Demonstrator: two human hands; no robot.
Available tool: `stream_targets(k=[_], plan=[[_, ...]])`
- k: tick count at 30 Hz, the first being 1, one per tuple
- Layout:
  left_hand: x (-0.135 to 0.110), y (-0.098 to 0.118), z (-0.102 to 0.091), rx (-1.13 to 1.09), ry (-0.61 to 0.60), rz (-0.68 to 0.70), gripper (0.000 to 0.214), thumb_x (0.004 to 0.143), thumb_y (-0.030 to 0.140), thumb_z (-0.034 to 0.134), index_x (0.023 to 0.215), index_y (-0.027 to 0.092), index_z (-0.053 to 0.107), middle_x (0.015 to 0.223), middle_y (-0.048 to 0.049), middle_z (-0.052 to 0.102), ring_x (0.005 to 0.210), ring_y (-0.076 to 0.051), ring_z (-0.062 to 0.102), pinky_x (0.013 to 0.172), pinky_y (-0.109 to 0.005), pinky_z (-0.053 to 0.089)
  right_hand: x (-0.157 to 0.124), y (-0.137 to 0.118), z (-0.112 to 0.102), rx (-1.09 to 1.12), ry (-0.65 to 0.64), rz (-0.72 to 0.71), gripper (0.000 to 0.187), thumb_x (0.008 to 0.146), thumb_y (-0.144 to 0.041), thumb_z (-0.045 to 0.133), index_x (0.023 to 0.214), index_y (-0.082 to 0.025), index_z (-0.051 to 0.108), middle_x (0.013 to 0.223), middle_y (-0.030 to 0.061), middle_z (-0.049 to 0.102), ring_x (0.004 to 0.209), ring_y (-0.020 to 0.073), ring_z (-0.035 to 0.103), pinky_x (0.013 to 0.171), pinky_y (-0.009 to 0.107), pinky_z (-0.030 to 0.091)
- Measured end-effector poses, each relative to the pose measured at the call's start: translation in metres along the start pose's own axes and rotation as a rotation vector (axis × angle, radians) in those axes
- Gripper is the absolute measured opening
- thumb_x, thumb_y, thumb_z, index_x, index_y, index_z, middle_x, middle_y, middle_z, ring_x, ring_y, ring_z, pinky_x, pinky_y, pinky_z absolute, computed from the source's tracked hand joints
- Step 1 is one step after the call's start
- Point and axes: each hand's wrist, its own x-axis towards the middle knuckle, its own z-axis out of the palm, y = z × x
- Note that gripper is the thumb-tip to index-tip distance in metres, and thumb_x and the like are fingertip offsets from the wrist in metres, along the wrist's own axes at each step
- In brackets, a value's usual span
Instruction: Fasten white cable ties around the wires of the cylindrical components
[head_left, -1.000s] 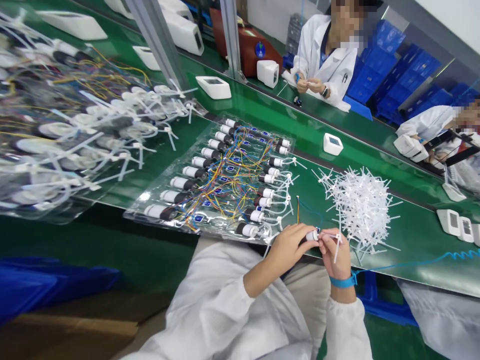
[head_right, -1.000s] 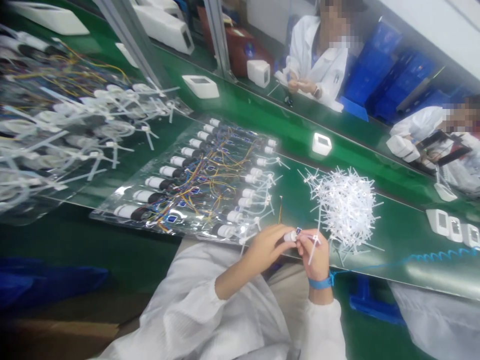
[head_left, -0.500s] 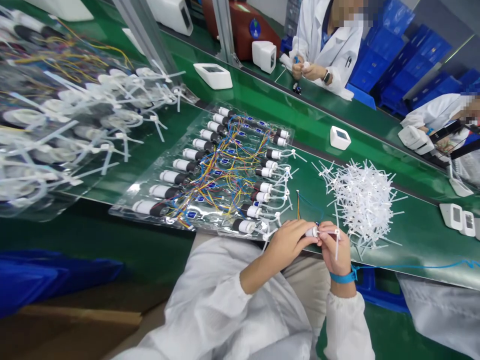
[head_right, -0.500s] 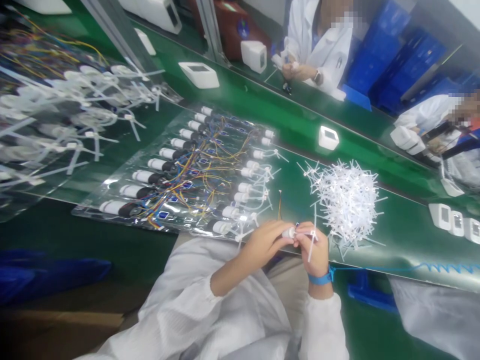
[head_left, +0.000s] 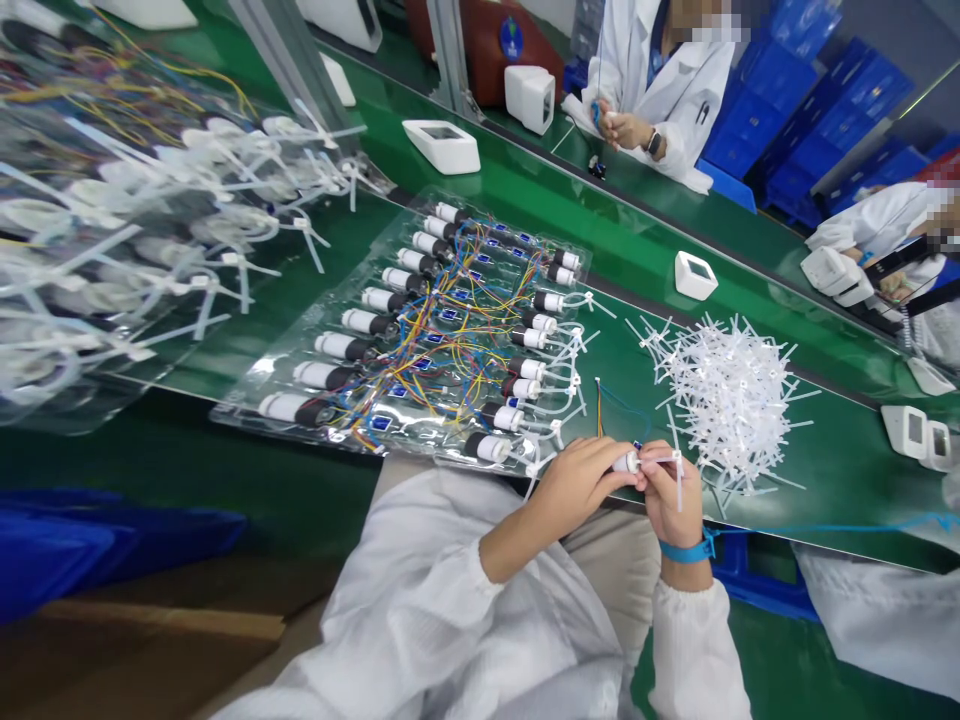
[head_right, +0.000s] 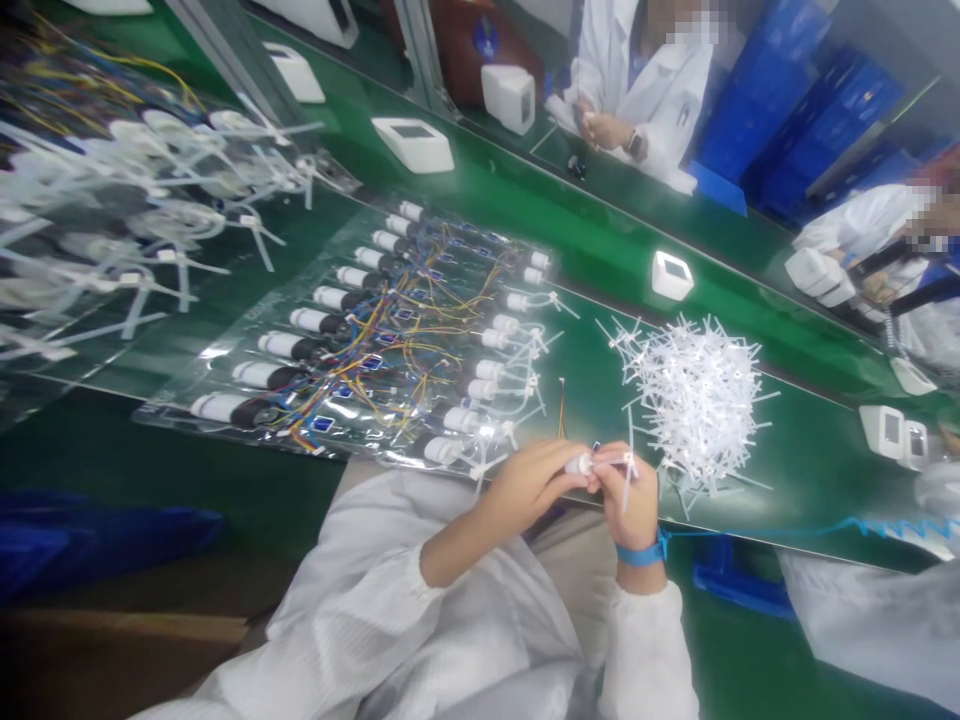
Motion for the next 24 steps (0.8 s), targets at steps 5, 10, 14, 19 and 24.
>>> stream_targets(k=[5, 10, 14, 19, 24], plan=[[-0.0007, -0.0029, 0.0013, 0.008, -0.005, 0.016, 0.027, 0.116, 0.042, 0.056, 0.121, 0.024, 0.075, 0.111, -0.005, 0.081, 0.103, -0.024, 0.074, 0.095, -0.034, 0.052, -0.0006, 0.0013, -0.0008, 0.017, 0.004, -0.007, 0.018, 0.079, -0.031, 0.094, 0.081, -0.022, 0.079, 0.088, 0.0026, 0.07, 0.059, 0.0129, 0.056, 0.055, 0.03, 0.05], [-0.0014, -0.0052, -0.0004, 0.014, -0.033, 0.025, 0.028, 0.116, 0.041, 0.055, 0.117, 0.024, 0.077, 0.112, -0.0057, 0.081, 0.103, -0.023, 0.073, 0.095, -0.034, 0.052, -0.0004, 0.0015, -0.0007, -0.009, 0.01, 0.006, 0.017, 0.078, -0.03, 0.095, 0.079, -0.023, 0.08, 0.087, 0.0025, 0.07, 0.059, 0.0138, 0.057, 0.056, 0.032, 0.051], [-0.0016, -0.0055, -0.0018, 0.005, -0.039, 0.031, 0.029, 0.116, 0.042, 0.054, 0.114, 0.024, 0.077, 0.109, -0.0056, 0.08, 0.101, -0.023, 0.072, 0.094, -0.035, 0.052, 0.0008, 0.0016, -0.0009, -0.001, -0.011, 0.013, 0.015, 0.076, -0.028, 0.096, 0.077, -0.023, 0.082, 0.087, 0.0021, 0.07, 0.058, 0.0136, 0.058, 0.055, 0.032, 0.052], [-0.0011, -0.0049, -0.0032, 0.011, -0.068, 0.026, 0.03, 0.116, 0.041, 0.053, 0.112, 0.024, 0.077, 0.109, -0.0056, 0.079, 0.101, -0.023, 0.071, 0.094, -0.034, 0.052, 0.0004, 0.0033, -0.004, -0.043, -0.015, 0.003, 0.012, 0.079, -0.029, 0.096, 0.082, -0.024, 0.086, 0.089, 0.0026, 0.071, 0.059, 0.0141, 0.06, 0.057, 0.032, 0.055], [-0.0008, -0.006, -0.0048, 0.019, -0.095, 0.043, 0.032, 0.116, 0.043, 0.053, 0.108, 0.023, 0.076, 0.109, -0.0058, 0.078, 0.101, -0.023, 0.071, 0.093, -0.034, 0.05, 0.0001, 0.0046, -0.0084, -0.054, -0.054, 0.013, 0.014, 0.079, -0.031, 0.098, 0.086, -0.024, 0.088, 0.092, 0.0029, 0.072, 0.06, 0.0142, 0.062, 0.057, 0.033, 0.055]])
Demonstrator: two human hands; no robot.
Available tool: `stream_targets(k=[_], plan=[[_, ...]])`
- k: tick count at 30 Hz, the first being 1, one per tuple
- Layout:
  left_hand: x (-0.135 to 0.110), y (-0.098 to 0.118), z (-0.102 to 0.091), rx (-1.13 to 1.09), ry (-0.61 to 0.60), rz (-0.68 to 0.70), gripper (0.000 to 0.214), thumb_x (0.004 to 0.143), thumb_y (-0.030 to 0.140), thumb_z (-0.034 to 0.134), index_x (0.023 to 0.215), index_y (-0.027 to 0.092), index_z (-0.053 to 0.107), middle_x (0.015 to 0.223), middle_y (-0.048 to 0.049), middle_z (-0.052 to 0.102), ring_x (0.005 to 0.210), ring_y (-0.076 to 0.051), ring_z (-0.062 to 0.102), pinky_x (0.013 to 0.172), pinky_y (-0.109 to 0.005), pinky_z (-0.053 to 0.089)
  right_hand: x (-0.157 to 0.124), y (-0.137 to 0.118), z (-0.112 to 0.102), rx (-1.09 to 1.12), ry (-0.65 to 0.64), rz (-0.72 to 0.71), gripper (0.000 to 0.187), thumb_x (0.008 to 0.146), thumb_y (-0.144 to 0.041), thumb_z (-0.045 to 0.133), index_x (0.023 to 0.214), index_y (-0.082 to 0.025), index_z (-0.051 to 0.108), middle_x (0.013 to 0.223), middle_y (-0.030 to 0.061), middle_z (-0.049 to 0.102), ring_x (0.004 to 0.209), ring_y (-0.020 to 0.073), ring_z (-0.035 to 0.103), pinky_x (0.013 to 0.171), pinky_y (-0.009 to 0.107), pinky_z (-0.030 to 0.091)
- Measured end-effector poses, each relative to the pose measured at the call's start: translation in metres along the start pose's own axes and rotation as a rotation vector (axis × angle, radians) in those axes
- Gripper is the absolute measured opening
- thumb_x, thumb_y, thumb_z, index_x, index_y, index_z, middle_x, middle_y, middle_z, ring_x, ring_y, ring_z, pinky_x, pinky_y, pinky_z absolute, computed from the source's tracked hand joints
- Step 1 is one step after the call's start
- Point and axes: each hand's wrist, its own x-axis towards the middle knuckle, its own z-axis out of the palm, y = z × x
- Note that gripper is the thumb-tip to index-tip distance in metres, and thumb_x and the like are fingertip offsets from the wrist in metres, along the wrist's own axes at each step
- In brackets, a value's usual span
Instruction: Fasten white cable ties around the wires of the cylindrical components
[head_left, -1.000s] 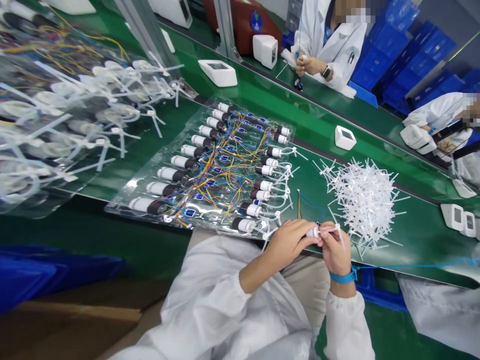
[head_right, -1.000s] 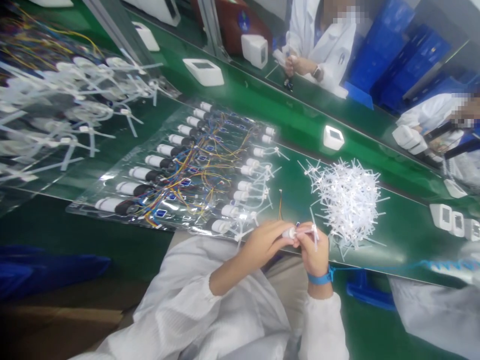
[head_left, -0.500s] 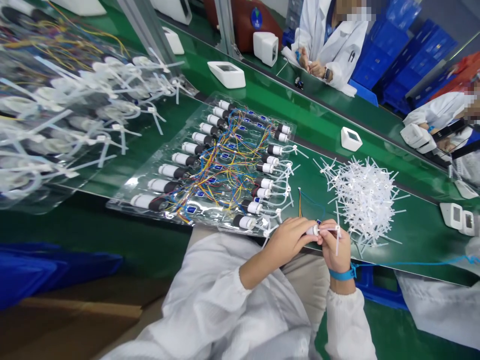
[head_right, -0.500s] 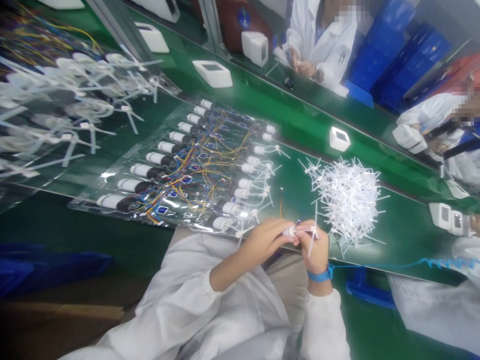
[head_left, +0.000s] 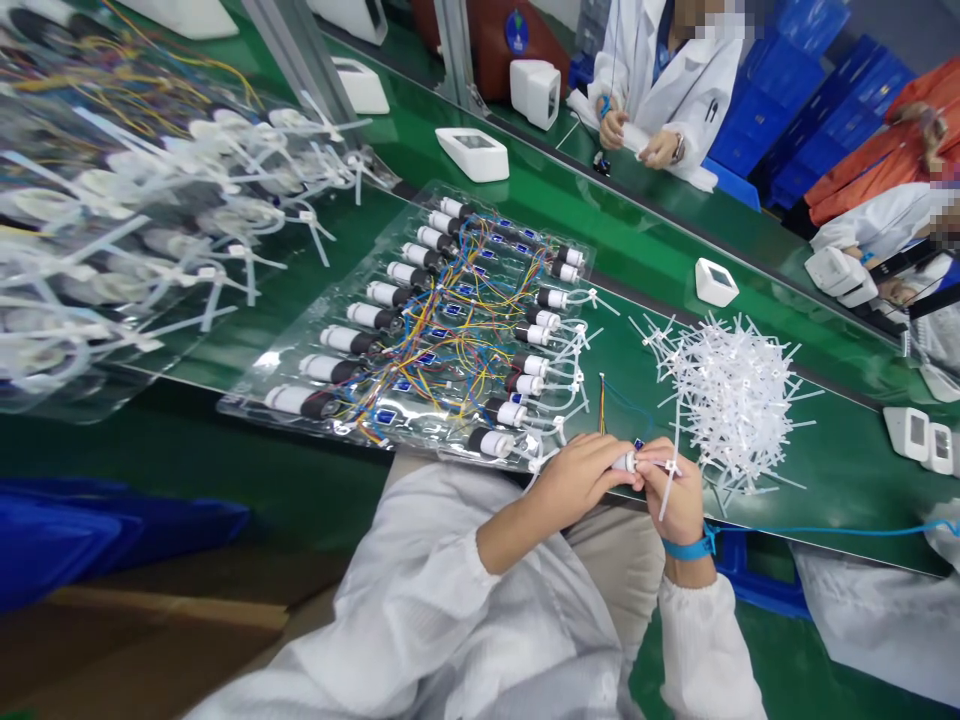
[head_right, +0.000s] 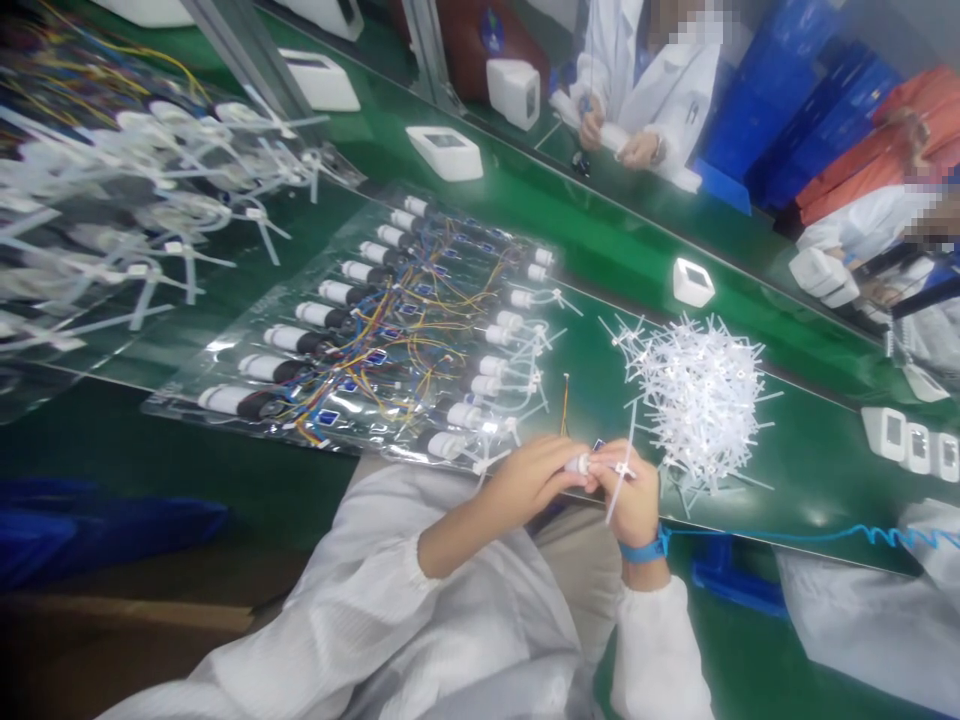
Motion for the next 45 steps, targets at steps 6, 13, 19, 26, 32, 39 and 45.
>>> stream_targets(k=[6, 13, 19, 26, 32, 39, 45], plan=[[0.0, -0.002, -0.001, 0.009, -0.017, 0.012, 0.034, 0.117, 0.042, 0.05, 0.108, 0.024, 0.078, 0.107, -0.0054, 0.076, 0.101, -0.022, 0.069, 0.094, -0.033, 0.051, -0.001, 0.002, -0.004, -0.056, -0.022, -0.02, 0.013, 0.083, -0.033, 0.097, 0.089, -0.026, 0.088, 0.091, 0.0024, 0.071, 0.062, 0.0153, 0.064, 0.06, 0.034, 0.056], [-0.001, -0.003, 0.003, 0.104, 0.019, 0.04, 0.036, 0.117, 0.044, 0.048, 0.112, 0.023, 0.077, 0.107, -0.0075, 0.076, 0.098, -0.024, 0.068, 0.093, -0.036, 0.051, 0.0, 0.0, -0.007, -0.088, -0.018, 0.015, 0.019, 0.079, -0.035, 0.099, 0.086, -0.024, 0.085, 0.089, 0.0032, 0.071, 0.067, 0.0172, 0.063, 0.065, 0.035, 0.055], [0.0, -0.003, 0.012, 0.087, 0.098, 0.049, 0.033, 0.114, 0.046, 0.056, 0.124, 0.021, 0.075, 0.11, -0.0085, 0.078, 0.1, -0.025, 0.07, 0.094, -0.037, 0.053, -0.002, -0.008, 0.004, 0.037, -0.001, -0.02, 0.023, 0.079, -0.04, 0.097, 0.084, -0.023, 0.083, 0.093, 0.0034, 0.069, 0.062, 0.014, 0.057, 0.059, 0.032, 0.051], [-0.001, -0.003, 0.002, -0.066, 0.122, -0.009, 0.036, 0.111, 0.044, 0.066, 0.14, 0.022, 0.069, 0.124, -0.0088, 0.079, 0.112, -0.025, 0.072, 0.102, -0.036, 0.056, -0.005, -0.005, 0.0, -0.039, 0.003, -0.031, 0.019, 0.084, -0.037, 0.093, 0.086, -0.022, 0.081, 0.097, 0.0045, 0.071, 0.065, 0.0156, 0.062, 0.061, 0.033, 0.054], [-0.002, 0.001, -0.004, -0.107, 0.089, -0.006, 0.022, 0.112, 0.039, 0.064, 0.109, 0.023, 0.078, 0.111, -0.0055, 0.08, 0.103, -0.022, 0.071, 0.098, -0.033, 0.054, -0.004, 0.002, -0.009, -0.199, -0.025, -0.132, 0.01, 0.092, -0.031, 0.088, 0.09, -0.023, 0.083, 0.097, 0.0063, 0.074, 0.086, 0.0225, 0.069, 0.078, 0.036, 0.056], [-0.002, -0.002, -0.003, -0.117, 0.104, 0.068, 0.031, 0.115, 0.04, 0.058, 0.101, 0.021, 0.077, 0.107, -0.0057, 0.08, 0.096, -0.02, 0.07, 0.095, -0.032, 0.051, -0.006, 0.0, -0.012, -0.39, -0.078, -0.22, 0.009, 0.1, -0.03, 0.079, 0.094, -0.025, 0.085, 0.1, 0.0066, 0.077, 0.098, 0.0256, 0.071, 0.092, 0.04, 0.054], [0.0, -0.003, -0.004, -0.089, 0.088, 0.073, 0.029, 0.115, 0.038, 0.059, 0.1, 0.02, 0.077, 0.103, -0.0049, 0.08, 0.093, -0.019, 0.069, 0.094, -0.031, 0.05, -0.006, -0.005, -0.008, -0.421, -0.089, -0.255, 0.008, 0.1, -0.028, 0.08, 0.093, -0.026, 0.085, 0.099, 0.005, 0.076, 0.095, 0.0239, 0.07, 0.089, 0.037, 0.053]])
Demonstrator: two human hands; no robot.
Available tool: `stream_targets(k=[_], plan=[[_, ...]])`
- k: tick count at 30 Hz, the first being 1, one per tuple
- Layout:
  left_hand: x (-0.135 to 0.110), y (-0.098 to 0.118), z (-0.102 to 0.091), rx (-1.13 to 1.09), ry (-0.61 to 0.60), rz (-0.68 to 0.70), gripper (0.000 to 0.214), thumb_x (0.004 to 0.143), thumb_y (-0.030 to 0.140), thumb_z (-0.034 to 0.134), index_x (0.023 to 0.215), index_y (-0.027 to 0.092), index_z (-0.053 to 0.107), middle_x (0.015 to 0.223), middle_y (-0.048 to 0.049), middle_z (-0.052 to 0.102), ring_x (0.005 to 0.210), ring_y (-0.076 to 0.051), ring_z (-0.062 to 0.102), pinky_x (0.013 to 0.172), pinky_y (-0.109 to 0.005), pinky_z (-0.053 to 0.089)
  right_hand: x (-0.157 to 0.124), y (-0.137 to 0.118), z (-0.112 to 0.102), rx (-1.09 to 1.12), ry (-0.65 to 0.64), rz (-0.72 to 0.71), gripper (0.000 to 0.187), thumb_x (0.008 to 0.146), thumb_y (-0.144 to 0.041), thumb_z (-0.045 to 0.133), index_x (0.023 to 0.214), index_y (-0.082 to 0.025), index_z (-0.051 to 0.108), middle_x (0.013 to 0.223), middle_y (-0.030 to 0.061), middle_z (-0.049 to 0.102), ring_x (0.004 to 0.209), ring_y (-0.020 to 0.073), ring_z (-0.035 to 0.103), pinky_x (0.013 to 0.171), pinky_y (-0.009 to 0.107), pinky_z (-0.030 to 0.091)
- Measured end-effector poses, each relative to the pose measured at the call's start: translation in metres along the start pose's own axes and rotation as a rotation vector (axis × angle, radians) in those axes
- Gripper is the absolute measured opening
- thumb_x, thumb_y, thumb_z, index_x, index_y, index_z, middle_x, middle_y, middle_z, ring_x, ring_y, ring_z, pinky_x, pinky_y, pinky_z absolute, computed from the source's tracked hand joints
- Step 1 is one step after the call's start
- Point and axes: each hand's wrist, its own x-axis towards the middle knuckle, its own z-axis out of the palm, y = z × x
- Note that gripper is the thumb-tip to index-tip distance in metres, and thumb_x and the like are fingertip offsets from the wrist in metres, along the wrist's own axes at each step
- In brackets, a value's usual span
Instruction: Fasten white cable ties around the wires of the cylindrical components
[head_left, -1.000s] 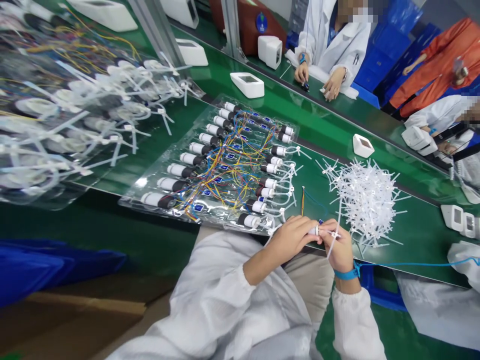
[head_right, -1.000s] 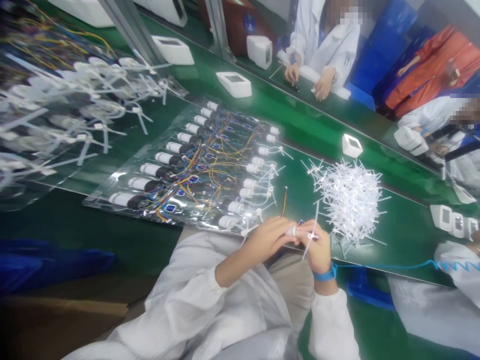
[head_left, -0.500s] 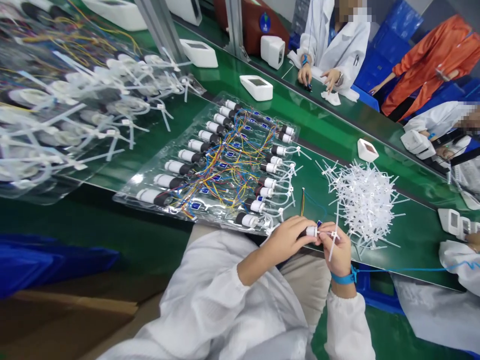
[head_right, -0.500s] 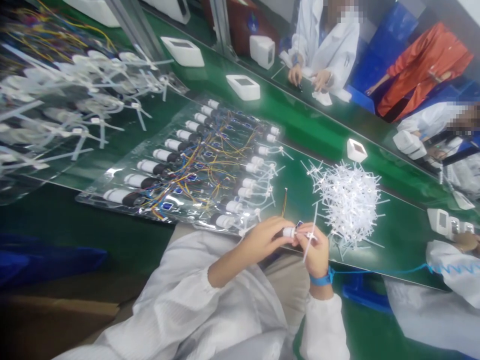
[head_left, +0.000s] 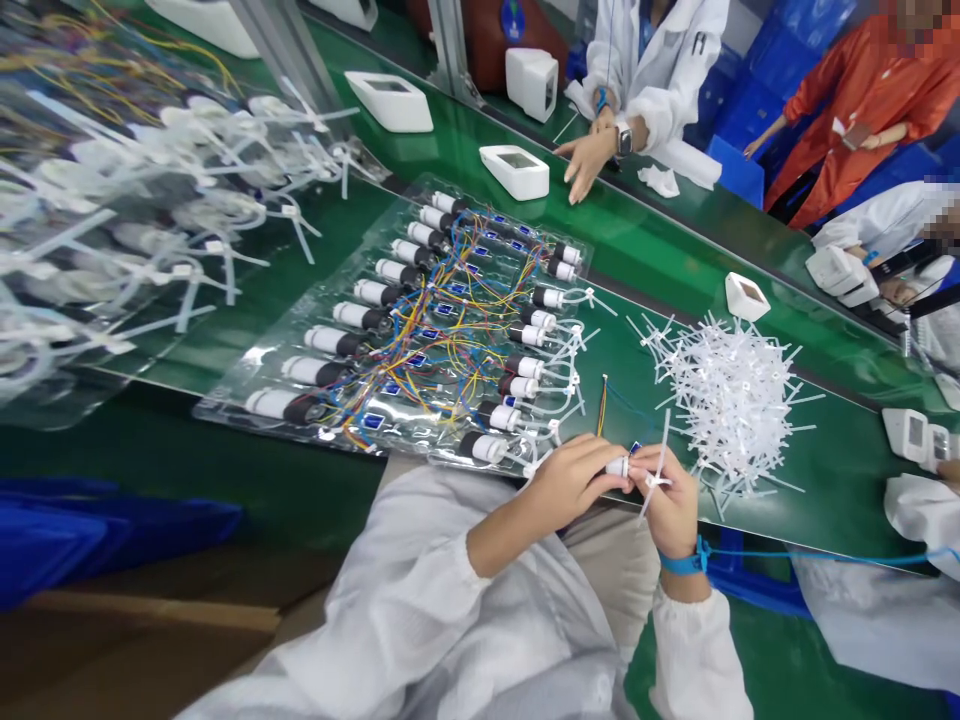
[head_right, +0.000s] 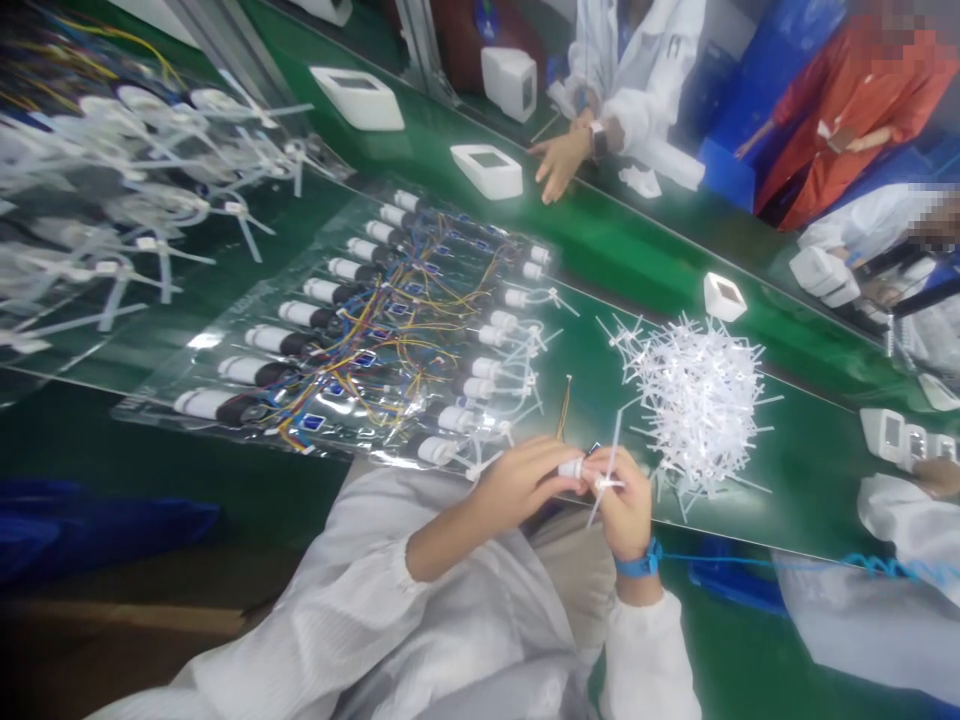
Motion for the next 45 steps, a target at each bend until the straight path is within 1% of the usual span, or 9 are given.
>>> stream_targets(k=[4, 7, 9, 13, 17, 24, 34, 41, 45], plan=[[0.001, 0.001, -0.001, -0.005, -0.029, -0.045, 0.024, 0.113, 0.037, 0.062, 0.107, 0.021, 0.079, 0.109, -0.0061, 0.082, 0.099, -0.021, 0.071, 0.096, -0.032, 0.053, 0.001, 0.003, 0.003, 0.051, 0.015, 0.034, 0.008, 0.098, -0.03, 0.081, 0.094, -0.025, 0.084, 0.1, 0.0054, 0.075, 0.097, 0.0241, 0.069, 0.091, 0.038, 0.053], [0.001, 0.002, 0.001, -0.022, 0.004, -0.081, 0.019, 0.111, 0.037, 0.066, 0.117, 0.023, 0.078, 0.112, -0.0058, 0.082, 0.104, -0.022, 0.073, 0.097, -0.032, 0.055, 0.0, 0.009, 0.007, 0.148, 0.049, 0.063, 0.011, 0.097, -0.034, 0.083, 0.093, -0.023, 0.083, 0.103, 0.0066, 0.075, 0.1, 0.025, 0.069, 0.094, 0.038, 0.053], [-0.001, 0.002, 0.005, -0.013, 0.041, -0.097, 0.02, 0.111, 0.037, 0.066, 0.12, 0.024, 0.077, 0.11, -0.0053, 0.082, 0.103, -0.022, 0.074, 0.094, -0.031, 0.055, -0.001, 0.013, 0.009, 0.194, 0.072, 0.083, 0.013, 0.096, -0.035, 0.083, 0.095, -0.023, 0.083, 0.103, 0.0068, 0.075, 0.099, 0.0248, 0.069, 0.092, 0.037, 0.054], [-0.003, 0.0, 0.011, 0.022, 0.068, -0.094, 0.02, 0.11, 0.038, 0.068, 0.12, 0.024, 0.077, 0.109, -0.0048, 0.081, 0.101, -0.023, 0.073, 0.09, -0.031, 0.054, -0.002, 0.018, 0.011, 0.198, 0.121, 0.098, 0.017, 0.093, -0.038, 0.085, 0.096, -0.021, 0.082, 0.1, 0.0074, 0.076, 0.093, 0.0244, 0.068, 0.085, 0.036, 0.055], [-0.002, 0.001, 0.009, -0.004, 0.058, -0.105, 0.015, 0.108, 0.033, 0.07, 0.118, 0.024, 0.076, 0.109, -0.0032, 0.081, 0.103, -0.022, 0.073, 0.093, -0.03, 0.053, -0.002, 0.019, 0.011, 0.224, 0.101, 0.102, 0.016, 0.094, -0.036, 0.084, 0.095, -0.021, 0.081, 0.099, 0.0069, 0.074, 0.091, 0.0237, 0.067, 0.082, 0.035, 0.054], [-0.002, 0.005, 0.001, -0.017, -0.001, -0.126, 0.009, 0.108, 0.03, 0.07, 0.107, 0.024, 0.077, 0.101, -0.0007, 0.08, 0.096, -0.021, 0.07, 0.088, -0.028, 0.05, 0.002, 0.014, 0.006, 0.186, 0.004, 0.112, 0.014, 0.095, -0.035, 0.083, 0.092, -0.021, 0.08, 0.098, 0.0051, 0.072, 0.089, 0.0221, 0.066, 0.082, 0.033, 0.052], [-0.001, 0.0, -0.004, -0.089, -0.049, -0.104, 0.014, 0.108, 0.034, 0.07, 0.104, 0.023, 0.078, 0.1, -0.0018, 0.08, 0.096, -0.021, 0.071, 0.088, -0.028, 0.05, 0.003, 0.007, 0.005, 0.104, -0.013, 0.037, 0.019, 0.096, -0.038, 0.082, 0.084, -0.023, 0.081, 0.099, 0.0054, 0.073, 0.093, 0.0232, 0.068, 0.089, 0.034, 0.052], [0.004, 0.007, -0.003, -0.164, -0.037, -0.165, 0.015, 0.106, 0.035, 0.071, 0.111, 0.025, 0.08, 0.11, -0.0038, 0.083, 0.101, -0.022, 0.075, 0.095, -0.031, 0.055, 0.001, 0.015, 0.005, 0.213, 0.039, 0.111, 0.024, 0.093, -0.045, 0.086, 0.087, -0.022, 0.081, 0.092, 0.0066, 0.072, 0.08, 0.0235, 0.065, 0.076, 0.038, 0.055], [0.002, 0.008, 0.004, -0.145, 0.06, -0.183, 0.014, 0.103, 0.032, 0.075, 0.114, 0.025, 0.079, 0.11, -0.0036, 0.082, 0.104, -0.023, 0.075, 0.096, -0.031, 0.054, 0.0, 0.018, 0.007, 0.28, 0.074, 0.119, 0.025, 0.089, -0.046, 0.089, 0.093, -0.022, 0.081, 0.096, 0.0079, 0.072, 0.078, 0.0231, 0.065, 0.07, 0.037, 0.057]])
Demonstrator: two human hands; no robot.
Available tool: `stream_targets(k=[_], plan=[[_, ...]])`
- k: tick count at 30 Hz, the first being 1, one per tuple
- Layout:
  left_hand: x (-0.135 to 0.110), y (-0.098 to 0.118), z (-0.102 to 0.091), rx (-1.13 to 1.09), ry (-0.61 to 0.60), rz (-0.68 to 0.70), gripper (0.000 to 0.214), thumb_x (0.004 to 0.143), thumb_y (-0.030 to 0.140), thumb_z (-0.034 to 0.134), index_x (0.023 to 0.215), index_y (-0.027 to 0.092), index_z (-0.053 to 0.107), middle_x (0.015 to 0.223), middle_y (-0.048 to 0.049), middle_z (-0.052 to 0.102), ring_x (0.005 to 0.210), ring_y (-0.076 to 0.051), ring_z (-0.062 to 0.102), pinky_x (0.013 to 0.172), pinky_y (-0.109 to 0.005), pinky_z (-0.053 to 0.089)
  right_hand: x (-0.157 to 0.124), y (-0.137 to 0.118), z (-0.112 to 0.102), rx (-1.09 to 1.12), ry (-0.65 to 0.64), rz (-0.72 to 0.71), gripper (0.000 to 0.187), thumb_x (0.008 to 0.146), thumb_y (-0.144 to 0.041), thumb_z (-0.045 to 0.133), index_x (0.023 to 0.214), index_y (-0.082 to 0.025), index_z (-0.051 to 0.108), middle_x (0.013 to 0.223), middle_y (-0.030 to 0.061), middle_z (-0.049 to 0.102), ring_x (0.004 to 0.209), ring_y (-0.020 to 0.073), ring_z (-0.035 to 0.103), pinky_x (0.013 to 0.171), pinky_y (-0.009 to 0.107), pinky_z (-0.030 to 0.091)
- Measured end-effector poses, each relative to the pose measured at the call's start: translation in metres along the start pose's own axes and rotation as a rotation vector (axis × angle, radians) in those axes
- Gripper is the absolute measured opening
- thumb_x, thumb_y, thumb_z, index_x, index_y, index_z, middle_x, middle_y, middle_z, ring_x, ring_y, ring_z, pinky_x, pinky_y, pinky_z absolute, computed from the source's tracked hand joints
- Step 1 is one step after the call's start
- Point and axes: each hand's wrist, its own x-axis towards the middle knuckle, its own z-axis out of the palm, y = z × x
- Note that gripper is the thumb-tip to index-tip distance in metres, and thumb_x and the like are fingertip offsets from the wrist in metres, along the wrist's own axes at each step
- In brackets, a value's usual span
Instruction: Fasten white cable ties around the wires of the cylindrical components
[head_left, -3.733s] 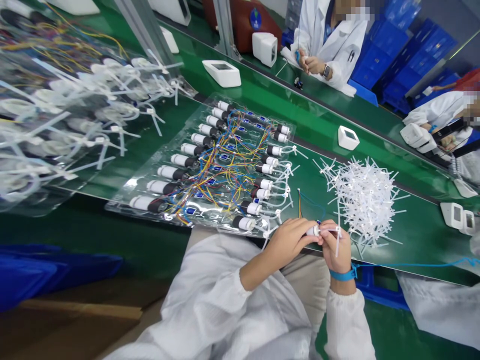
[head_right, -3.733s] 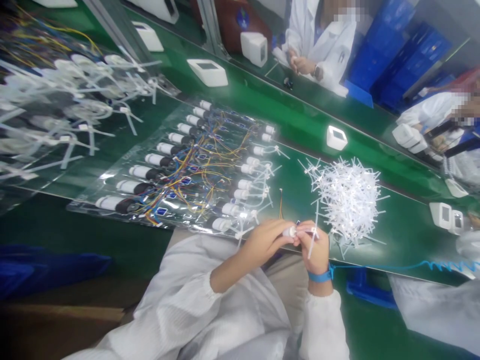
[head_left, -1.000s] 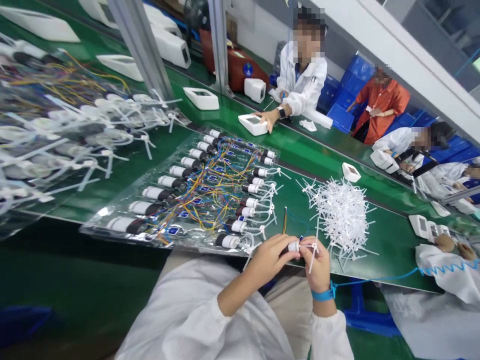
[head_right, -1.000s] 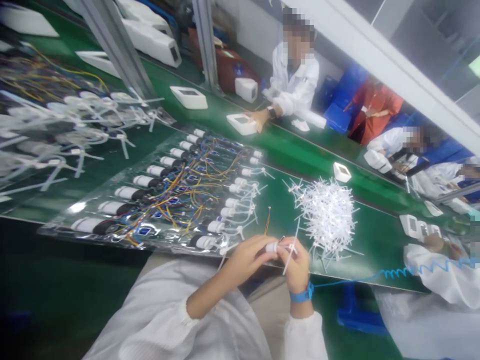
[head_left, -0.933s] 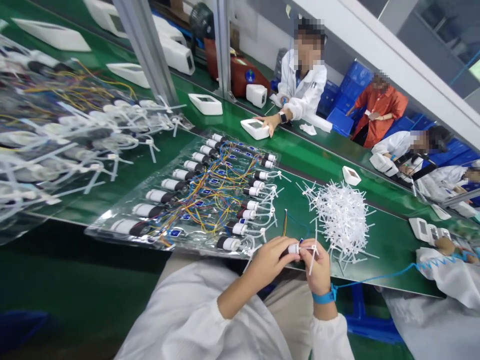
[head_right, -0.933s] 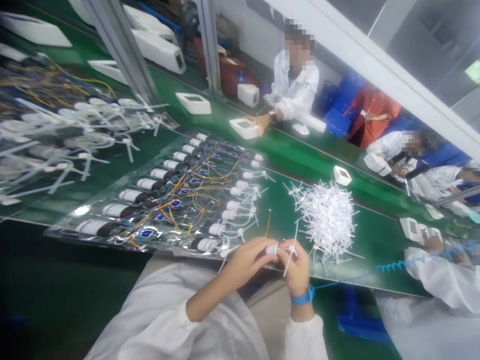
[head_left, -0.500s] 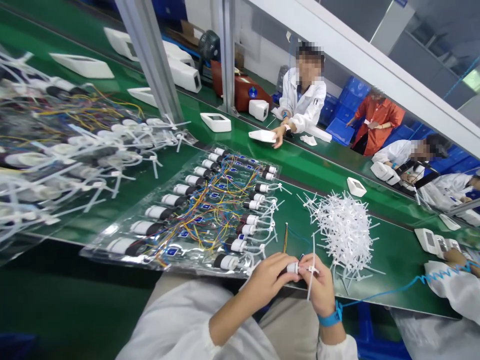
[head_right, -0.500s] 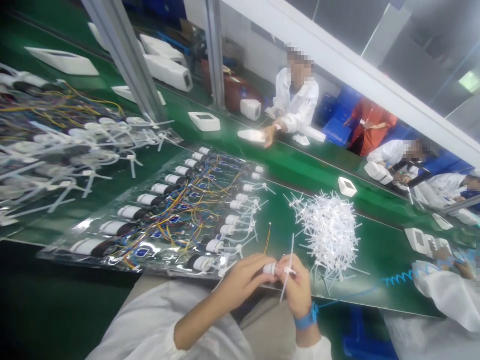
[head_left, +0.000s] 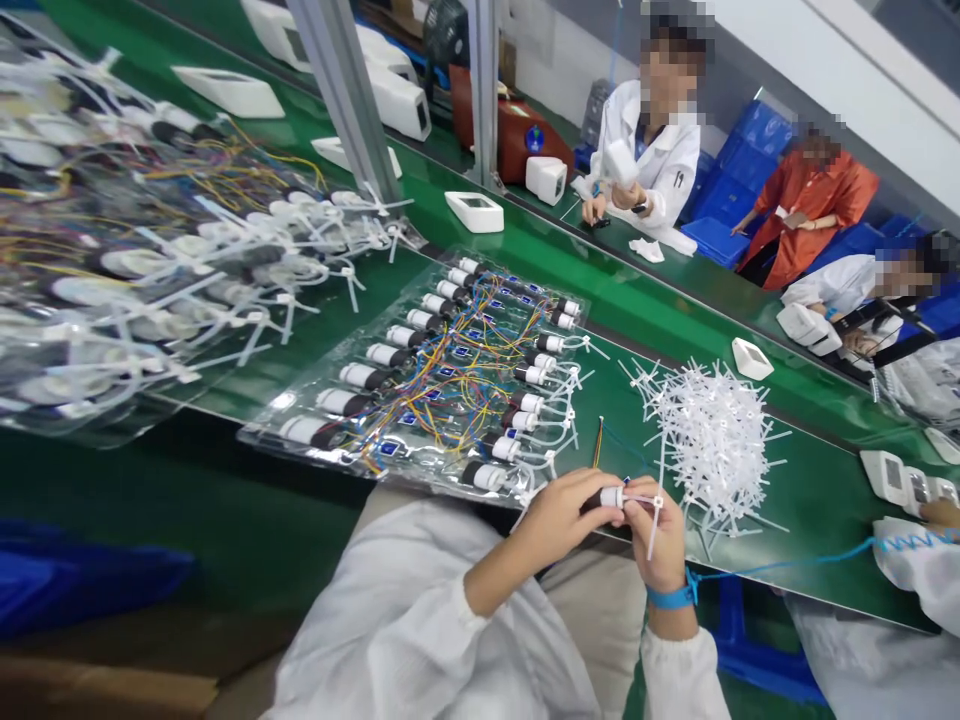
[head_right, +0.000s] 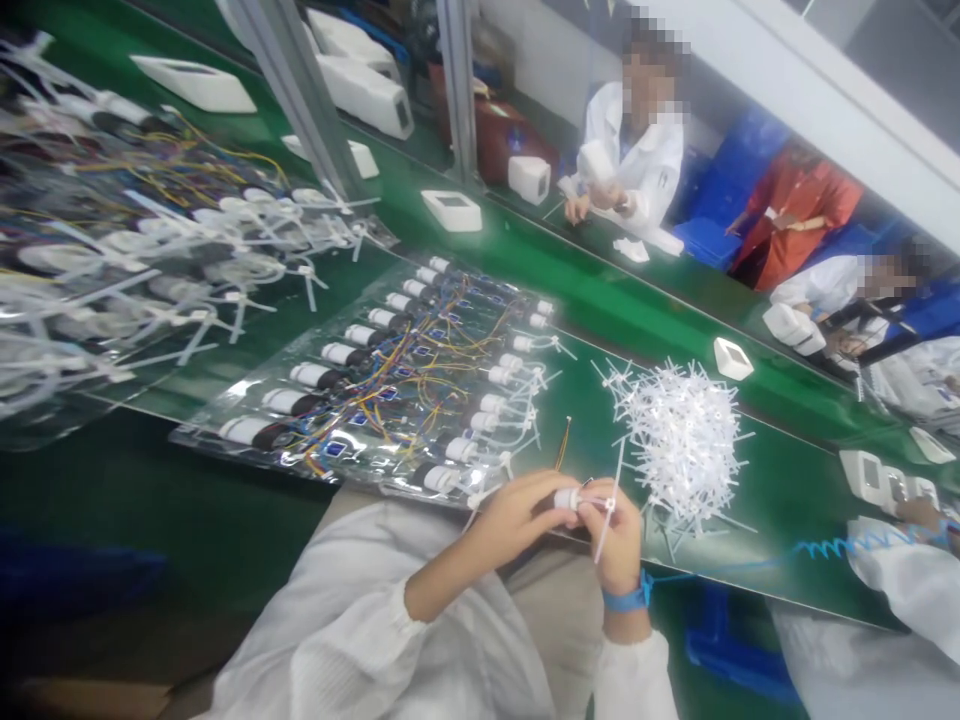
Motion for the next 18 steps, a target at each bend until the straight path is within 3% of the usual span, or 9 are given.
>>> stream_targets(k=[9, 18], plan=[[-0.0027, 0.0003, -0.0015, 0.016, 0.028, 0.02, 0.015, 0.104, 0.032, 0.076, 0.117, 0.025, 0.079, 0.113, -0.0035, 0.083, 0.106, -0.022, 0.074, 0.097, -0.031, 0.054, -0.0048, 0.0036, 0.0004, 0.018, 0.033, 0.041, 0.02, 0.092, -0.039, 0.088, 0.099, -0.022, 0.081, 0.102, 0.0062, 0.073, 0.071, 0.0182, 0.064, 0.065, 0.033, 0.056], [-0.0046, -0.0031, -0.0027, 0.027, 0.003, 0.063, 0.023, 0.107, 0.043, 0.072, 0.116, 0.024, 0.082, 0.113, -0.0061, 0.086, 0.104, -0.023, 0.075, 0.1, -0.035, 0.055, -0.0057, -0.0024, -0.0049, -0.146, -0.005, -0.088, 0.008, 0.093, -0.031, 0.087, 0.088, -0.024, 0.086, 0.095, 0.0065, 0.078, 0.092, 0.0255, 0.07, 0.085, 0.039, 0.056]])
